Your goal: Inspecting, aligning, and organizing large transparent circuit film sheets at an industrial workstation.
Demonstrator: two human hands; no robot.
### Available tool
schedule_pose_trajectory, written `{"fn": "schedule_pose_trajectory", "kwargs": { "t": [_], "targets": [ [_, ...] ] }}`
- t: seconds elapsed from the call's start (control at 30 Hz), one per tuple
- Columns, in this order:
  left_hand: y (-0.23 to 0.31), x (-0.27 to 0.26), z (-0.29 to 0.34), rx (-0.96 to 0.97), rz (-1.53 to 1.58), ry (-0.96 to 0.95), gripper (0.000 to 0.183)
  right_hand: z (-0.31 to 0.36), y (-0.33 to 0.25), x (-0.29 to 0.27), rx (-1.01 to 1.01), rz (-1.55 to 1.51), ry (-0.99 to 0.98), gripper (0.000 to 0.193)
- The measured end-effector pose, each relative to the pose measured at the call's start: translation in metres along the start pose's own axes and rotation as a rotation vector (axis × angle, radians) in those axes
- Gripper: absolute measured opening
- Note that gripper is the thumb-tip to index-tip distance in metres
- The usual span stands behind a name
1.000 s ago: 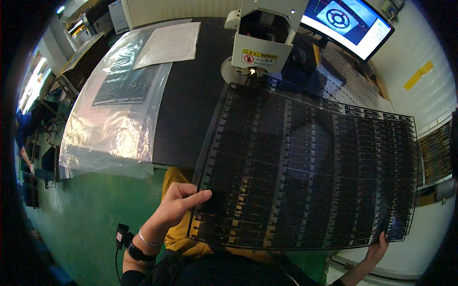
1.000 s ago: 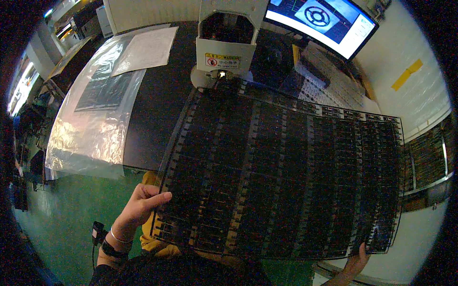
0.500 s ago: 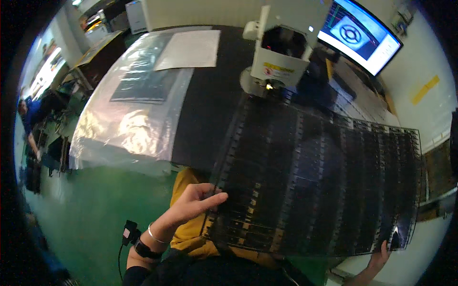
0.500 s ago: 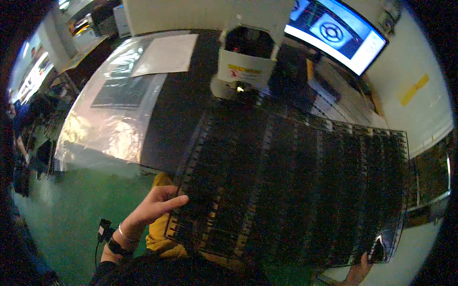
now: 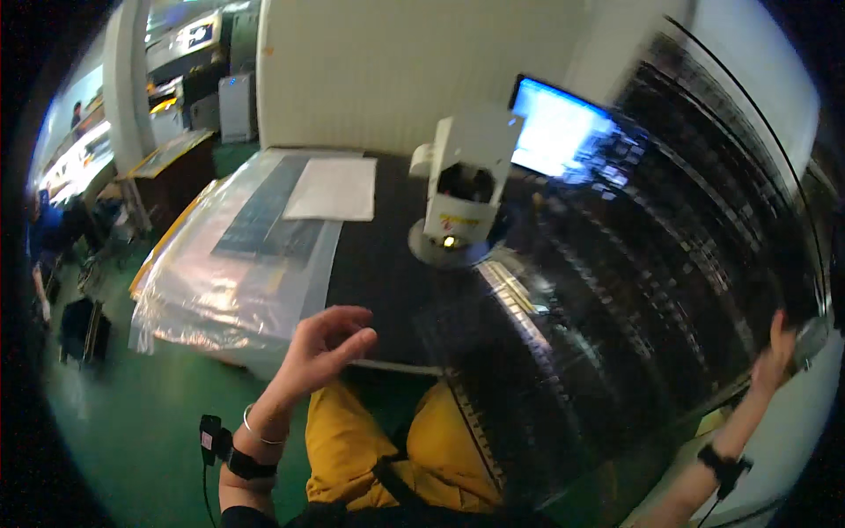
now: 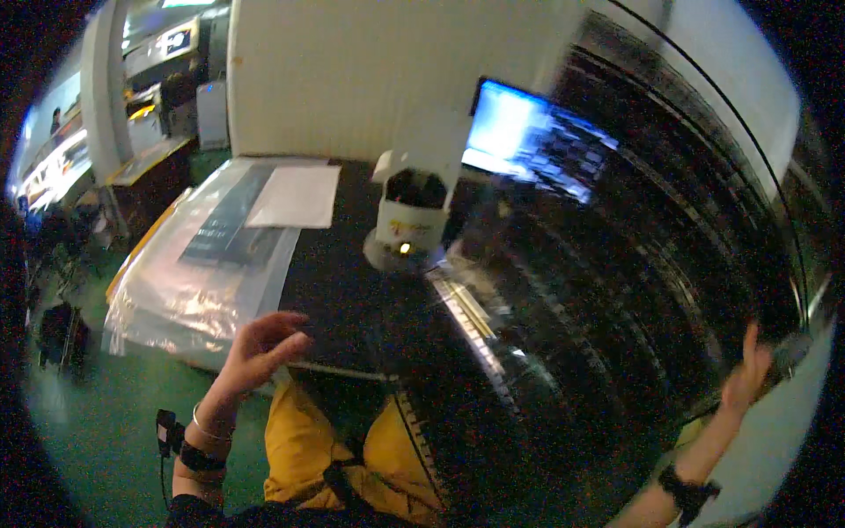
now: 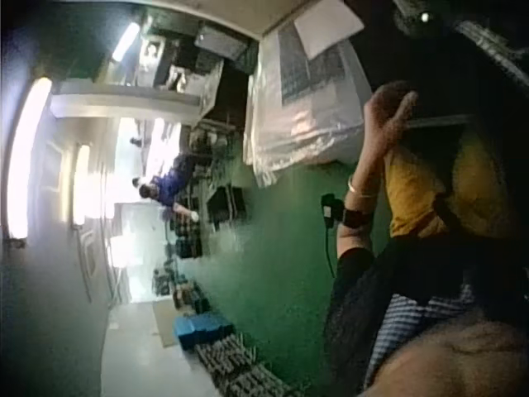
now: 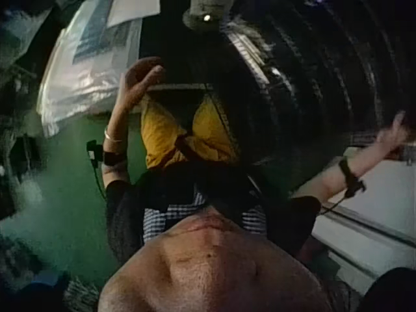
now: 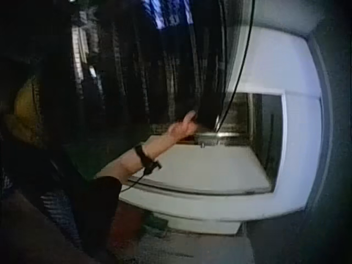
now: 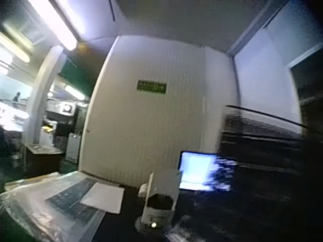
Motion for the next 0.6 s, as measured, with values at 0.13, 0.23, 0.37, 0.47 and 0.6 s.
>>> {"fn": "schedule_pose_trajectory", "kwargs": {
  "t": [0.13,0.23,0.37,0.47,0.6],
  "targets": [
    [0.069,-0.002,-0.021,0.56,-0.148,0.207,0.075,-0.028,-0.12,0.105,-0.19,-0.221,0.216,0.051],
    [0.098,-0.004,-0.032,0.681,-0.226,0.235,0.093,-0.038,-0.181,0.142,-0.261,-0.28,0.167,0.04],
    [0.129,0.0,-0.028,0.748,0.129,0.023,0.09,-0.035,-0.236,0.197,-0.29,-0.558,-0.148,0.029],
    [0.115,-0.008,-0.003,0.583,0.239,0.068,0.055,-0.004,-0.274,0.243,-0.306,-0.649,-0.156,0.025],
    [0.078,-0.04,0.021,0.467,0.39,0.291,0.019,0.02,-0.301,0.293,-0.358,-0.559,-0.196,0.026]
  ]
}}
Point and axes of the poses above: each hand's wrist, its own z-axis away from the middle knuckle, its own x-axis out of the palm, y = z × x, the point moved 7 cm from there along -z, towards the middle knuckle, and after that the axes turned 7 degrees about y, right-handed, at the moved point
